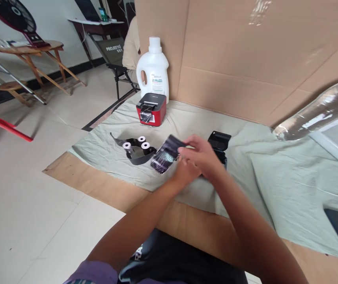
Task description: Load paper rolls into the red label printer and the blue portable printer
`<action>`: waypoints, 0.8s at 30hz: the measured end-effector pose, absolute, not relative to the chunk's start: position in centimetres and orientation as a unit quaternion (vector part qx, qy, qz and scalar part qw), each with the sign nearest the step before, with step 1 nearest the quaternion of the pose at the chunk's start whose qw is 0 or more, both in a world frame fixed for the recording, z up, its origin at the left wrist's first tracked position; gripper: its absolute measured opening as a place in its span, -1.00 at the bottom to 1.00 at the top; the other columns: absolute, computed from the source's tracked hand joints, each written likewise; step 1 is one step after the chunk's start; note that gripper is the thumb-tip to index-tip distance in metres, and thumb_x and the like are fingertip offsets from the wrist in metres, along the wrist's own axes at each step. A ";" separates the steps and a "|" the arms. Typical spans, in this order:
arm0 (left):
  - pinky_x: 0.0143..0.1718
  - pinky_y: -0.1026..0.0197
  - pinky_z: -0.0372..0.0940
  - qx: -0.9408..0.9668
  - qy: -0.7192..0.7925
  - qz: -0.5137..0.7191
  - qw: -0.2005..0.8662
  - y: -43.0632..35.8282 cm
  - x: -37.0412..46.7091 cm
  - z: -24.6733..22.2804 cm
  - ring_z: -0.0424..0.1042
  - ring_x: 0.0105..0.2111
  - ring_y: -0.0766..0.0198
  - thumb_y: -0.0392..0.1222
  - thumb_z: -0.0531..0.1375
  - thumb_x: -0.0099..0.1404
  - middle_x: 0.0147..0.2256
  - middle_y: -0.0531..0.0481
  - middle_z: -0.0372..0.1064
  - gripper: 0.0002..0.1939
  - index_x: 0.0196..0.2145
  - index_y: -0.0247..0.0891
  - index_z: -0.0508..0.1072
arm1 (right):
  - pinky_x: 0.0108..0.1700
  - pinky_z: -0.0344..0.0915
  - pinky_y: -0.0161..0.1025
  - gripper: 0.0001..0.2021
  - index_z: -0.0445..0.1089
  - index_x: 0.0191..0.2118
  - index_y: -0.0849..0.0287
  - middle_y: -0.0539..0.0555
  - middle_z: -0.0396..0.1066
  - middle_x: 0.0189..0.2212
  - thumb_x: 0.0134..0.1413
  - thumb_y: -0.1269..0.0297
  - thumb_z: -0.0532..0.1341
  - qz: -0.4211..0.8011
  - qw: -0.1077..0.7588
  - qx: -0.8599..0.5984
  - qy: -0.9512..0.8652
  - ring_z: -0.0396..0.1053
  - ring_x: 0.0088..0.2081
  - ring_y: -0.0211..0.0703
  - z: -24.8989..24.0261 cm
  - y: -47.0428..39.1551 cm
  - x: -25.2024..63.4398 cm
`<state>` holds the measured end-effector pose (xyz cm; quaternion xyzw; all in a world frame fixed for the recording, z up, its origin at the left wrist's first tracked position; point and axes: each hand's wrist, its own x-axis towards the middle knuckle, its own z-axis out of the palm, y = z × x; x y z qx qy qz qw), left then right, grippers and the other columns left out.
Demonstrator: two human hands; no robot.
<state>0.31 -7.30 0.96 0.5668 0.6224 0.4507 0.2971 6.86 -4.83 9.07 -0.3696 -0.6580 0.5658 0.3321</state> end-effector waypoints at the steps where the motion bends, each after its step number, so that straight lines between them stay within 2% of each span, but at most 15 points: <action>1: 0.27 -0.09 0.11 0.573 0.620 0.452 0.288 -7.3 0.4 1.0 0.40 0.08 -0.03 0.00 0.28 0.25 -0.09 -0.11 0.53 -0.72 -0.14 -0.17 0.56 | -0.47 0.27 -0.25 -0.71 0.34 -0.29 0.08 -0.10 0.32 -0.55 -0.09 0.13 0.40 0.597 0.353 -0.380 -0.612 0.31 -0.57 -0.26 9.0 -3.6 9.2; 3: 0.34 -0.16 -0.05 0.598 0.618 0.440 0.258 -7.3 0.4 1.0 0.40 0.09 0.03 0.02 0.26 0.28 -0.07 -0.05 0.53 -0.67 -0.04 -0.12 0.52 | -0.44 0.30 -0.24 -0.70 0.38 -0.29 0.07 -0.09 0.33 -0.54 -0.14 0.12 0.42 0.607 0.385 -0.407 -0.564 0.35 -0.53 -0.24 8.5 -1.3 13.8; 5: 0.37 -0.19 -0.16 0.613 0.619 0.437 0.225 -7.1 0.3 0.9 0.40 0.10 0.07 0.02 0.25 0.30 -0.03 -0.02 0.52 -0.57 0.09 -0.11 0.44 | -0.38 0.35 -0.22 -0.71 0.43 -0.27 0.06 -0.03 0.42 -0.46 -0.14 0.13 0.42 0.561 0.396 -0.443 -0.576 0.40 -0.45 -0.21 8.0 0.6 17.4; 7: 0.35 -0.12 -0.07 0.626 0.611 0.439 0.203 -6.9 0.2 0.9 0.41 0.09 0.10 -0.07 0.26 0.29 0.02 -0.04 0.50 -0.50 0.17 -0.13 0.37 | -0.28 0.38 -0.18 -0.72 0.48 -0.21 0.07 0.05 0.50 -0.34 -0.09 0.13 0.38 0.493 0.367 -0.468 -0.635 0.44 -0.35 -0.15 7.5 2.0 19.7; 9: 0.27 -0.02 0.09 0.647 0.597 0.441 0.177 -6.8 0.1 0.8 0.40 0.09 0.11 -0.17 0.27 0.27 0.05 -0.07 0.47 -0.45 0.20 -0.16 0.34 | -0.18 0.39 -0.13 -0.74 0.50 -0.17 0.10 0.10 0.54 -0.23 -0.01 0.16 0.31 0.410 0.302 -0.475 -0.717 0.46 -0.24 -0.08 7.2 2.7 20.5; 11: 0.17 0.05 0.19 0.672 0.578 0.436 0.156 -6.8 0.1 0.7 0.40 0.08 0.12 -0.23 0.26 0.26 0.05 -0.05 0.46 -0.47 0.18 -0.13 0.37 | -0.11 0.37 -0.09 -0.77 0.51 -0.14 0.14 0.12 0.54 -0.20 0.07 0.24 0.24 0.312 0.237 -0.473 -0.789 0.46 -0.19 -0.05 7.0 2.8 20.3; 14: 0.09 0.11 0.22 0.700 0.559 0.424 0.131 -6.8 0.2 0.4 0.41 0.02 0.16 -0.27 0.24 0.27 0.00 0.00 0.46 -0.56 0.11 -0.08 0.45 | -0.11 0.33 -0.11 -0.75 0.49 -0.08 0.16 0.12 0.55 -0.20 0.12 0.37 0.18 0.215 0.173 -0.474 -0.836 0.45 -0.22 -0.06 7.2 2.4 19.7; 20: 0.03 0.14 0.21 0.731 0.516 0.436 0.102 -7.0 0.7 0.0 0.42 -0.07 0.22 -0.23 0.24 0.30 -0.09 -0.01 0.44 -0.78 -0.10 -0.09 0.58 | -0.09 0.29 -0.19 -0.73 0.47 -0.06 0.18 0.12 0.54 -0.11 0.17 0.47 0.13 0.196 0.131 -0.483 -0.843 0.44 -0.11 -0.06 7.7 1.7 20.1; 24: 0.01 0.13 0.23 0.738 0.509 0.432 0.094 -7.0 0.8 0.0 0.42 -0.09 0.23 -0.29 0.23 0.27 -0.09 -0.02 0.43 -0.75 -0.11 -0.09 0.58 | -0.04 0.27 -0.20 -0.75 0.44 -0.05 0.17 0.11 0.52 -0.06 0.22 0.47 0.11 0.212 0.133 -0.487 -0.836 0.44 -0.06 -0.06 7.4 1.7 19.9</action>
